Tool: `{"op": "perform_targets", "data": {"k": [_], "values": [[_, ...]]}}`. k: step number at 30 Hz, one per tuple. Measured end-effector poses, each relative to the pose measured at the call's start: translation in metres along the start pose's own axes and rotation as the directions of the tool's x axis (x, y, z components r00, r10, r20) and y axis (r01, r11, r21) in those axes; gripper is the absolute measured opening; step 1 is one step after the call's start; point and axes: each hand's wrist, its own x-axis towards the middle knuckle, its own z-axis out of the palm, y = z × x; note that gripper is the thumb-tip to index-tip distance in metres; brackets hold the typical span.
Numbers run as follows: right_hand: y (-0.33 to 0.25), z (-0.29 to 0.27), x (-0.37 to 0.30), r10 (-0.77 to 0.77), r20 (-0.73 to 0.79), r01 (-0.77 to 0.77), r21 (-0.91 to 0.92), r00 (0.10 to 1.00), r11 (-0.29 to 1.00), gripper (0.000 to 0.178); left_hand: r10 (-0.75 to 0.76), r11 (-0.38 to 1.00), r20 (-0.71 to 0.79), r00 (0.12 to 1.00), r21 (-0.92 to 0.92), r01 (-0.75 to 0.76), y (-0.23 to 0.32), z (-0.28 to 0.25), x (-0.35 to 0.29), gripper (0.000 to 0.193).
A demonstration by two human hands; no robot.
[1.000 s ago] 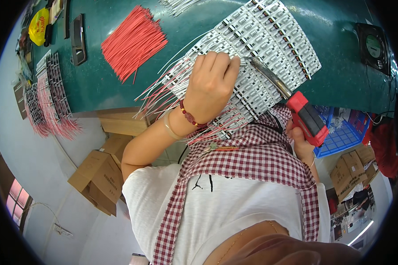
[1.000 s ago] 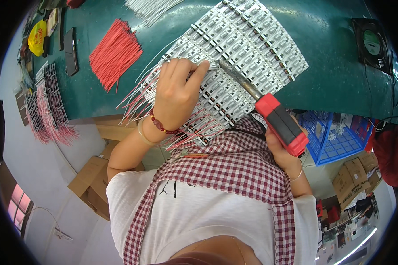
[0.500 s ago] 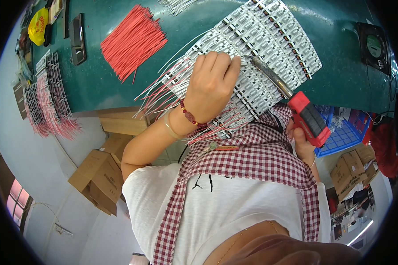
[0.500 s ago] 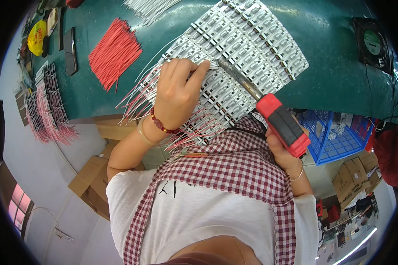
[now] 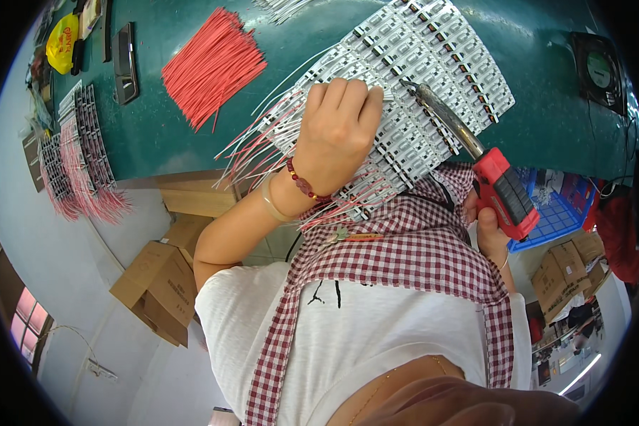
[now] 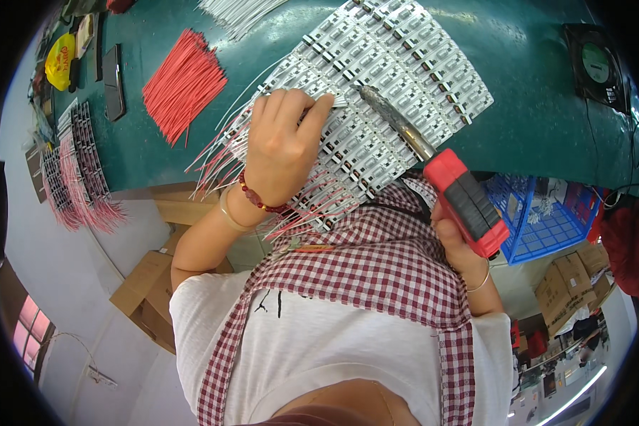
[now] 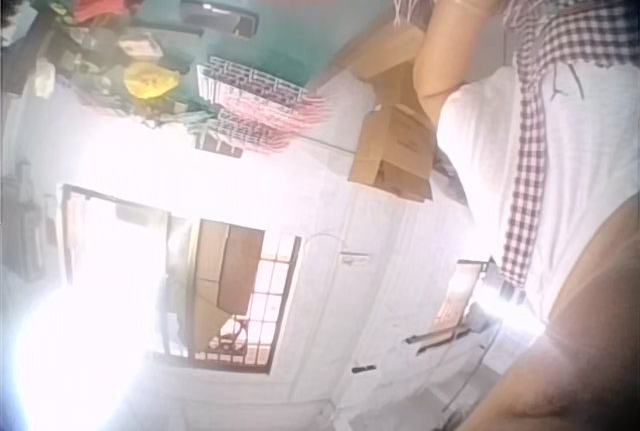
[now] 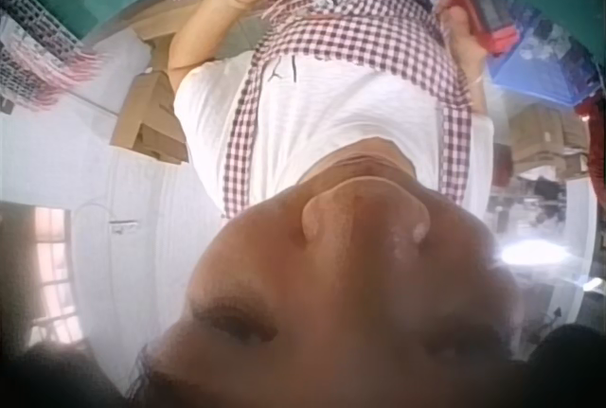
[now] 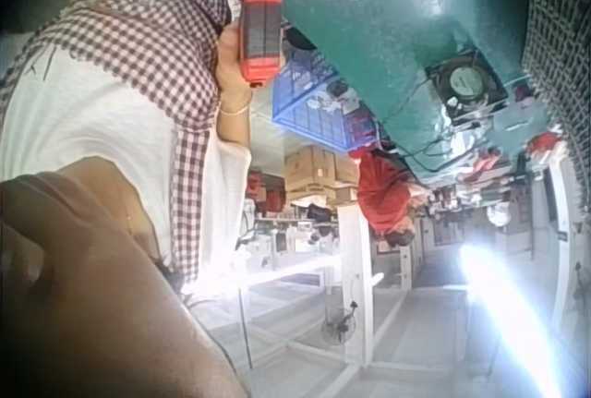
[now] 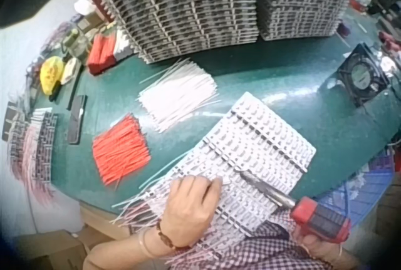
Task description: The person uses a soldering iron to attach red and white wires to a grid of electronic components on a green workbench. They repeatedly pick up individual wires, position them on the component grid, and apply the soldering iron to secure the connections.
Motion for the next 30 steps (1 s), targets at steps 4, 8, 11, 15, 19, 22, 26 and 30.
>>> {"op": "perform_targets", "data": {"k": [4,8,11,15,19,22,26,30], "values": [[0.003,-0.004,-0.004,-0.001,0.01,0.001,0.01,1.0,1.0,0.043,0.029,1.0,-0.027,0.999,-0.008,-0.029,0.008,-0.008,-0.001,0.03],[0.018,-0.009,-0.01,-0.014,0.0,0.014,-0.035,1.0,0.999,0.041,0.004,0.996,-0.016,1.0,-0.087,-0.005,0.01,0.001,-0.007,0.033],[0.028,-0.012,-0.01,-0.028,0.013,0.028,-0.053,1.0,0.998,0.036,-0.01,0.996,-0.004,1.0,-0.087,0.009,0.009,0.003,-0.007,0.033],[0.027,-0.01,-0.008,-0.025,0.028,0.029,-0.146,0.999,0.989,0.032,-0.02,0.996,-0.003,1.0,-0.088,0.02,0.007,0.003,-0.006,0.031],[0.031,-0.011,-0.008,-0.047,0.033,0.053,-0.213,0.998,0.976,0.032,-0.025,0.995,-0.002,1.0,-0.096,0.025,0.007,0.002,-0.006,0.03],[0.026,-0.011,-0.008,-0.042,0.034,0.046,-0.126,0.999,0.991,0.034,-0.031,0.996,0.004,1.0,-0.081,0.031,0.008,0.001,-0.005,0.029],[0.013,-0.009,-0.01,0.021,0.056,-0.024,0.063,0.998,0.998,0.037,-0.015,0.999,0.026,1.0,-0.029,0.016,0.008,0.0,-0.004,0.028],[0.012,-0.007,-0.013,0.011,0.008,-0.011,0.069,1.0,0.998,0.037,-0.007,1.0,0.055,0.998,-0.011,0.008,0.007,-0.003,-0.001,0.028]]}}
